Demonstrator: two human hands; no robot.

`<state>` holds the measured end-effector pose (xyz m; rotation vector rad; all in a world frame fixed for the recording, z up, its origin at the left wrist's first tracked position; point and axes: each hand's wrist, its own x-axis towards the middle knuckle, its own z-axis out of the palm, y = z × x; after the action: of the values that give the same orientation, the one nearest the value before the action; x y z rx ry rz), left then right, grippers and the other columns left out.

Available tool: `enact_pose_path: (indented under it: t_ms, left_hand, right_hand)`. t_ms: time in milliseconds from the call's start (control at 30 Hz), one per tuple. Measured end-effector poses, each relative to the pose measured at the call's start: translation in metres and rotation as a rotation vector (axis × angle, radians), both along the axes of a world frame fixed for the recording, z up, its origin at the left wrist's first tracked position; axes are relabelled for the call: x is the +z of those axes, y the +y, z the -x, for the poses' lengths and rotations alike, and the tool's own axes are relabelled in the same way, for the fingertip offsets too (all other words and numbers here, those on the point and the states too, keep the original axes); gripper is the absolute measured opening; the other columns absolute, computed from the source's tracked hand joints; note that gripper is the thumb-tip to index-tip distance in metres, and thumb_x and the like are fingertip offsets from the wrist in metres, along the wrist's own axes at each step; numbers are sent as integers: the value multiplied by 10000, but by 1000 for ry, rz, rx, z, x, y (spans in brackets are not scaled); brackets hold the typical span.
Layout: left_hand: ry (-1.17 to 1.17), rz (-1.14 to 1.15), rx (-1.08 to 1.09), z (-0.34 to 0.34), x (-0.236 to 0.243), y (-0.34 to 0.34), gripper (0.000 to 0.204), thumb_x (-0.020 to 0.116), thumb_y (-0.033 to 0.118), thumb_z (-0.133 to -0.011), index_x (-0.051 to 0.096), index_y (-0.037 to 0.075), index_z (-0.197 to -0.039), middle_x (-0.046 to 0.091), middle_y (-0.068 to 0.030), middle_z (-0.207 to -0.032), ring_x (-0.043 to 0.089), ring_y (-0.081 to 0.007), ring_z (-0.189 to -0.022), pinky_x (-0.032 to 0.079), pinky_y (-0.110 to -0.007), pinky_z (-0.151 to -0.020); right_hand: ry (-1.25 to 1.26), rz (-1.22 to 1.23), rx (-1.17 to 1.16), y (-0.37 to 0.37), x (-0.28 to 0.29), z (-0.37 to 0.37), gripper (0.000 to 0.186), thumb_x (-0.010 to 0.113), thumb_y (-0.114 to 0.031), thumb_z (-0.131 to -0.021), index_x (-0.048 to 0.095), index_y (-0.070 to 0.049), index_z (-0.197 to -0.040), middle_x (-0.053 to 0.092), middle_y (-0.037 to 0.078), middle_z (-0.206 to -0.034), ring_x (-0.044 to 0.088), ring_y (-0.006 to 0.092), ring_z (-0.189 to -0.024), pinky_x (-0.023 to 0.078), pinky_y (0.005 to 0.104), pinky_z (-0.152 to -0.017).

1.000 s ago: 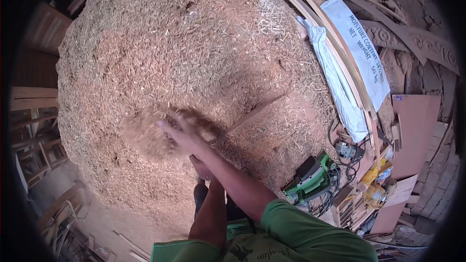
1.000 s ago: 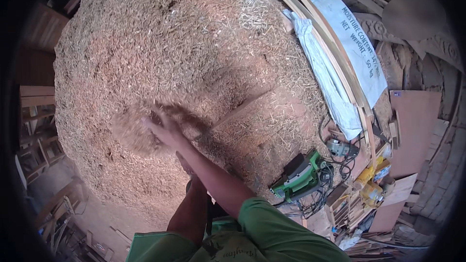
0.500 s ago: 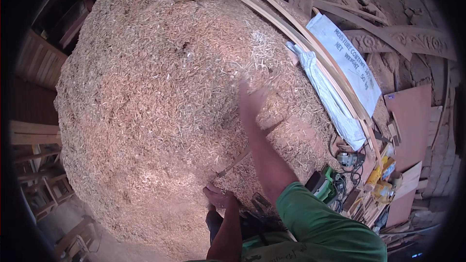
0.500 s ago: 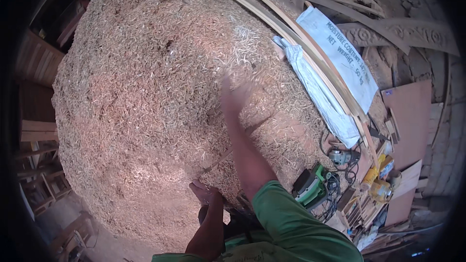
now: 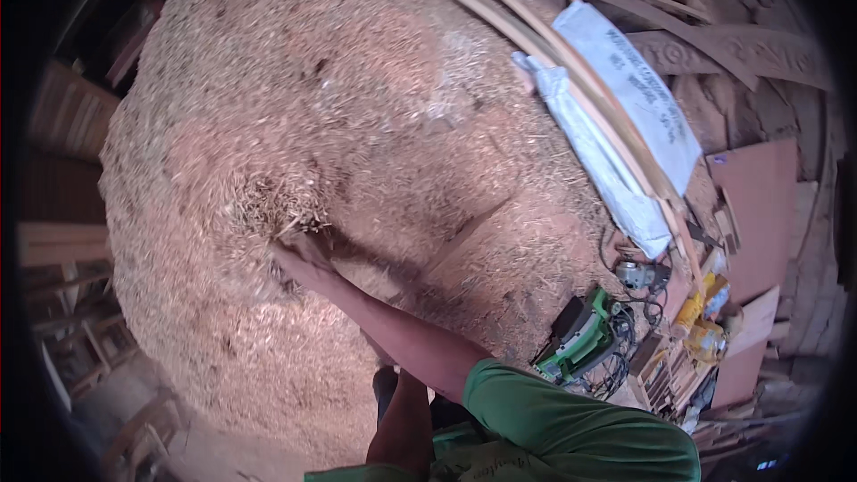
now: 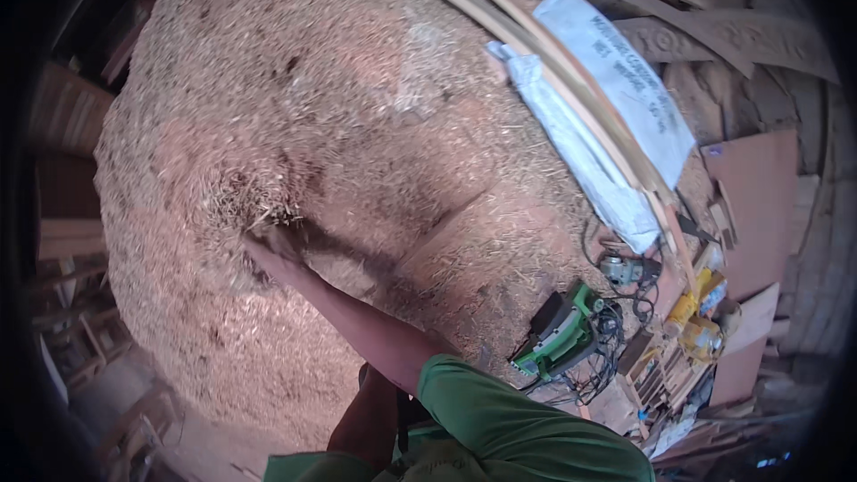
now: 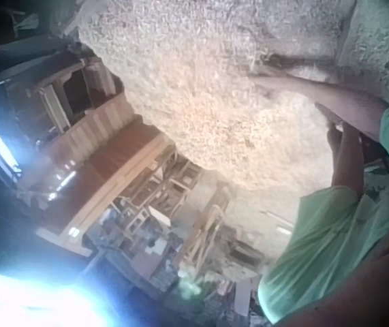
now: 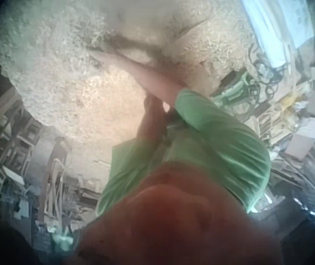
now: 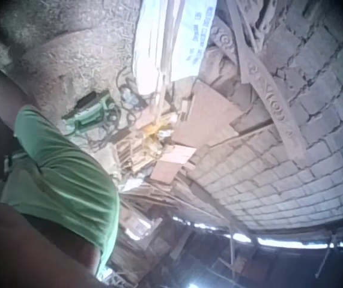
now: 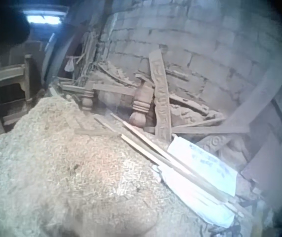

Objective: Shoveling wood shavings into a sack and tying it shut in a workshop.

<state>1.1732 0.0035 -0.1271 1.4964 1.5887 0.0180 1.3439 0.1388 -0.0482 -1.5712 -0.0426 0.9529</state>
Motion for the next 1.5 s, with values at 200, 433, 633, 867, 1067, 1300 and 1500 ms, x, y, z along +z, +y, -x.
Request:
enact_pose_path:
  t_ms: [200, 433, 633, 867, 1067, 1300, 1500]
  left_hand:
    - [-41, -5, 147, 2, -11, 13, 349, 385, 317, -980, 520, -4, -956, 557, -226, -861, 518, -431, -803, 393, -483, -736]
    - [29, -141, -36, 8, -10, 30, 323, 399, 288, -975, 519, -10, -951, 558, -248, -954, 539, -435, -892, 402, -492, -764]
    - [66, -107, -58, 6, -5, 33, 337, 387, 296, -978, 534, -6, -1004, 566, -238, -977, 537, -418, -914, 403, -468, -792]
    - [-59, -32, 38, -3, 4, 16, 319, 431, 279, -965, 543, -13, -1029, 562, -237, -926, 547, -408, -891, 412, -478, -788]
    - [-46, -234, -226, 1, -9, 4, 312, 440, 296, -955, 523, -4, -976, 536, -230, -894, 534, -402, -887, 410, -480, -768]
    - [-89, -135, -236, 28, -39, 9, 288, 548, 140, -754, 449, -6, -982, 465, -194, -897, 504, -374, -872, 416, -435, -800]
    - [-4, -35, -203, 15, -34, 11, 331, 574, 59, -696, 423, -4, -984, 447, -175, -882, 509, -363, -836, 425, -409, -795]
  right_hand:
    - [-511, 285, -145, -99, 14, -27, 678, 557, -415, -911, 351, 17, -1391, 395, 182, -1395, 481, 272, -1222, 390, 391, -1025]
    - [-494, 555, -673, -198, -73, -130, 649, 500, -453, -923, 430, 28, -1353, 547, 157, -1266, 497, 272, -1176, 342, 358, -1042]
    - [-265, 51, -703, -120, -82, -90, 693, 502, -487, -914, 386, -3, -1395, 468, 157, -1356, 436, 257, -1232, 307, 348, -1066]
    - [-241, 273, -115, -11, -91, -17, 769, 523, -571, -880, 365, -43, -1416, 421, 163, -1396, 407, 291, -1267, 325, 407, -1066]
    - [-533, -2, 301, 9, 33, -34, 632, 621, -538, -831, 524, -152, -1322, 614, 152, -1194, 564, 296, -1129, 424, 400, -986]
    - [-1620, 1146, 105, -147, 81, -272, 679, 566, -597, -803, 559, -101, -1267, 506, 221, -1306, 467, 340, -1247, 339, 410, -1074]
    - [-759, 997, 282, -237, 92, -297, 860, 531, -660, -791, 426, -43, -1381, 472, 278, -1330, 412, 404, -1285, 322, 455, -1067]
